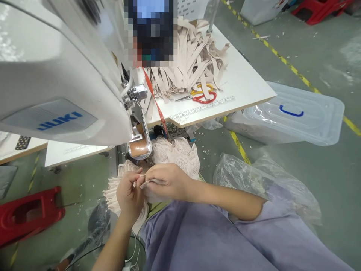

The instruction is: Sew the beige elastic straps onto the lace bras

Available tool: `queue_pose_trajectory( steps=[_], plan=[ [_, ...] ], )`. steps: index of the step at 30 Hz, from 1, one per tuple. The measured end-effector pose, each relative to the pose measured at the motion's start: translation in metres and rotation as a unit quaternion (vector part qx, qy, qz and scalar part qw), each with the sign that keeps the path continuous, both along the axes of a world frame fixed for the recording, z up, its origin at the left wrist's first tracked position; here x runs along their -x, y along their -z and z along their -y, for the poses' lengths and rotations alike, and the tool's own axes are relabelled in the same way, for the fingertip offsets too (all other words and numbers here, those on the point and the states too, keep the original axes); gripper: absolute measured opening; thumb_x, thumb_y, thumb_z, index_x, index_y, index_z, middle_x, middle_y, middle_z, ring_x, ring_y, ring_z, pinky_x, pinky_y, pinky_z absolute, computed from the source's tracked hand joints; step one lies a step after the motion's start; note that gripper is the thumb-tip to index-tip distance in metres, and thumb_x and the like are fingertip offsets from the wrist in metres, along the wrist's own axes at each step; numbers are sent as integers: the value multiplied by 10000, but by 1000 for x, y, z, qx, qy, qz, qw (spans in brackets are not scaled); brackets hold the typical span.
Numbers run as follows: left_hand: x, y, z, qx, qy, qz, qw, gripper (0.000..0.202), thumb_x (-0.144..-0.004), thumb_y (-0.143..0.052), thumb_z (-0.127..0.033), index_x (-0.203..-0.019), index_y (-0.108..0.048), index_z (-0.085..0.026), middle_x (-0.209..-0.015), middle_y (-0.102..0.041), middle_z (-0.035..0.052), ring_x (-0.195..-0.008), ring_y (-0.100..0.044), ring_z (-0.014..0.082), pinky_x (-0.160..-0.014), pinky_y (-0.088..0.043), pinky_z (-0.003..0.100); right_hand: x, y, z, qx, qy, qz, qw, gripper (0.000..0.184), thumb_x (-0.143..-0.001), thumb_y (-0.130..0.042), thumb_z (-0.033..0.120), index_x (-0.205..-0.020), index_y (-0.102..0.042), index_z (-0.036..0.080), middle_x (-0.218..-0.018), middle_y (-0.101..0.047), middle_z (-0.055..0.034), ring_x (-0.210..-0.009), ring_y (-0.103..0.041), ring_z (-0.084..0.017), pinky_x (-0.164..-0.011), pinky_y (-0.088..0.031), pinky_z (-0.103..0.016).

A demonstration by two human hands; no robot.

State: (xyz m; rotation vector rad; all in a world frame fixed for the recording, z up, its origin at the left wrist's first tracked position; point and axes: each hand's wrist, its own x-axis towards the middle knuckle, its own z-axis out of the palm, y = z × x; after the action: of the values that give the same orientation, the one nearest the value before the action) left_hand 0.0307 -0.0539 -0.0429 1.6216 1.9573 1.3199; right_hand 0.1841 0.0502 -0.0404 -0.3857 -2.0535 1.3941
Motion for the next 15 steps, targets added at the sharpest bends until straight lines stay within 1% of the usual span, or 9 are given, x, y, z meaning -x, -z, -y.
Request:
queue_pose_trajectory(
  steps=[2,3,6,8,10,13,15],
  plan=[
    [1,3,0,-25,9,-27,999,97,-954,-555,-204,-882,-620,-207,-804,-699,15,-926,-711,178,-785,-552,303,1,-2,-1,39,5,5,999,136,-860,-619,172,-924,-738,185,-890,-747,-46,-817,-680,-139,-763,-516,-235],
    [1,4,0,-26,14,-38,999,94,-959,-547,-204,-915,-630,-207,-829,-714,21,-901,-710,171,-775,-550,297,1,-3,-2,66,11,12,998,126,-848,-630,177,-907,-741,181,-882,-749,-47,-812,-683,-142,-758,-516,-236],
    [2,3,-2,8,28,-68,997,141,-976,-521,-220,-1011,-657,-206,-899,-744,48,-835,-700,161,-723,-539,282,1,-4,-6,128,36,50,990,113,-828,-652,205,-887,-744,176,-873,-751,-38,-804,-682,-145,-743,-503,-229],
    [3,0,-5,21,33,-86,996,155,-975,-516,-221,-1004,-668,-201,-888,-748,55,-809,-694,162,-708,-534,278,-1,-5,-11,139,45,75,986,120,-846,-640,227,-891,-739,177,-858,-747,-23,-779,-668,-133,-722,-482,-218],
    [4,-5,-8,12,32,-104,994,143,-965,-530,-209,-969,-673,-196,-859,-747,53,-786,-694,158,-699,-533,267,-3,-7,-18,116,62,91,987,140,-878,-618,262,-905,-731,184,-843,-736,-9,-751,-642,-121,-703,-456,-212],
    [5,-16,-13,-5,36,-144,989,108,-940,-581,-199,-976,-682,-195,-844,-752,50,-751,-697,148,-668,-531,247,-7,-13,-32,25,87,125,988,186,-929,-566,307,-914,-717,200,-797,-710,4,-717,-591,-116,-687,-415,-221],
    [4,-23,-15,-18,45,-169,984,103,-925,-614,-204,-992,-692,-199,-849,-760,49,-731,-701,145,-643,-530,239,-8,-19,-41,-27,69,149,986,206,-945,-531,304,-902,-705,202,-772,-693,5,-708,-569,-120,-675,-391,-231]
  ],
)
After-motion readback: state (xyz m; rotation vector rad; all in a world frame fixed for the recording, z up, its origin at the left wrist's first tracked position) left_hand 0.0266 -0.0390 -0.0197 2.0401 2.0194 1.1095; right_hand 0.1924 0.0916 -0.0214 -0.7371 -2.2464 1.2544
